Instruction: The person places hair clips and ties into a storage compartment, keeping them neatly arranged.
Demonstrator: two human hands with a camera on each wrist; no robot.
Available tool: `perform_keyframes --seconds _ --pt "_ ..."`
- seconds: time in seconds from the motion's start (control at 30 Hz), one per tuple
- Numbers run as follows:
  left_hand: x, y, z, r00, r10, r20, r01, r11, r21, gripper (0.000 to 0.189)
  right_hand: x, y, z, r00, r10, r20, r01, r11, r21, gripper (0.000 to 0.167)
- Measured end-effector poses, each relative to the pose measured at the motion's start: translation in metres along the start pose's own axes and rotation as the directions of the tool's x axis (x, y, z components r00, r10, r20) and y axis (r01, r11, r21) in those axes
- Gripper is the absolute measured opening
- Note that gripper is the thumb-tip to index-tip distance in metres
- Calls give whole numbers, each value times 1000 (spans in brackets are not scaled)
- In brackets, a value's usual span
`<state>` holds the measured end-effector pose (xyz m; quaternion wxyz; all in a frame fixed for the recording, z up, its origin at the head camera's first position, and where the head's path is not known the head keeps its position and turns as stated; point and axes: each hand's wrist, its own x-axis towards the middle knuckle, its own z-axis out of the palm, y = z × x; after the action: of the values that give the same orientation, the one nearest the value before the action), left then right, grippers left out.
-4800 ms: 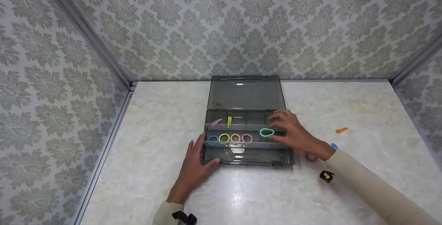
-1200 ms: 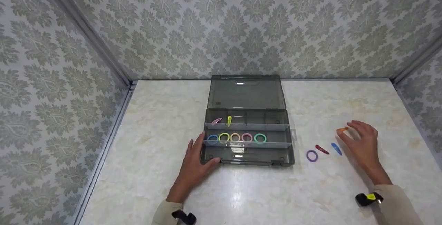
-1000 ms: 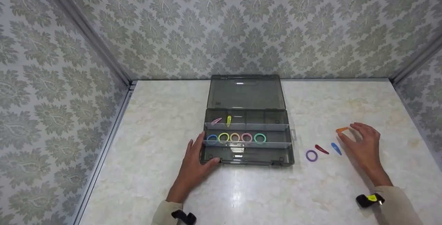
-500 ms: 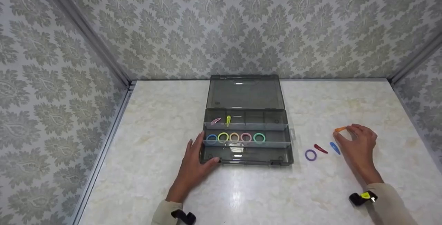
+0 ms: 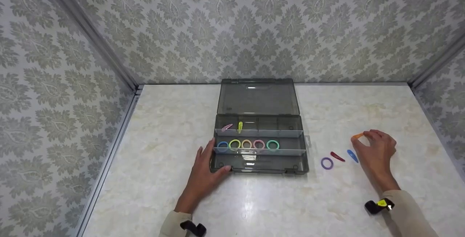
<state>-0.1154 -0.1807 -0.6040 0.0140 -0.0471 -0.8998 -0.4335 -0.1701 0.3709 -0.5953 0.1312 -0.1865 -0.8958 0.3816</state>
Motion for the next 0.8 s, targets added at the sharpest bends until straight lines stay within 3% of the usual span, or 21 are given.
perform_keyframes --seconds 0.27,0.37,0.57,0.8 --pt "0 0 0 1000 -10 -4 10 1000 -2 108 3 -5 -2 997 67 45 -68 998 17 64" --pt "0 0 0 1000 -5 -8 5 1000 1 108 5 -11 -2 997 51 63 -54 998 44 62" --pt "1 -1 0 1000 -5 -7 5 1000 9 107 8 -28 6 990 -118 71 111 989 102 53" --pt "0 -2 1 1000 4 -8 -4 1000 10 107 11 -56 21 947 -316 63 302 938 170 42"
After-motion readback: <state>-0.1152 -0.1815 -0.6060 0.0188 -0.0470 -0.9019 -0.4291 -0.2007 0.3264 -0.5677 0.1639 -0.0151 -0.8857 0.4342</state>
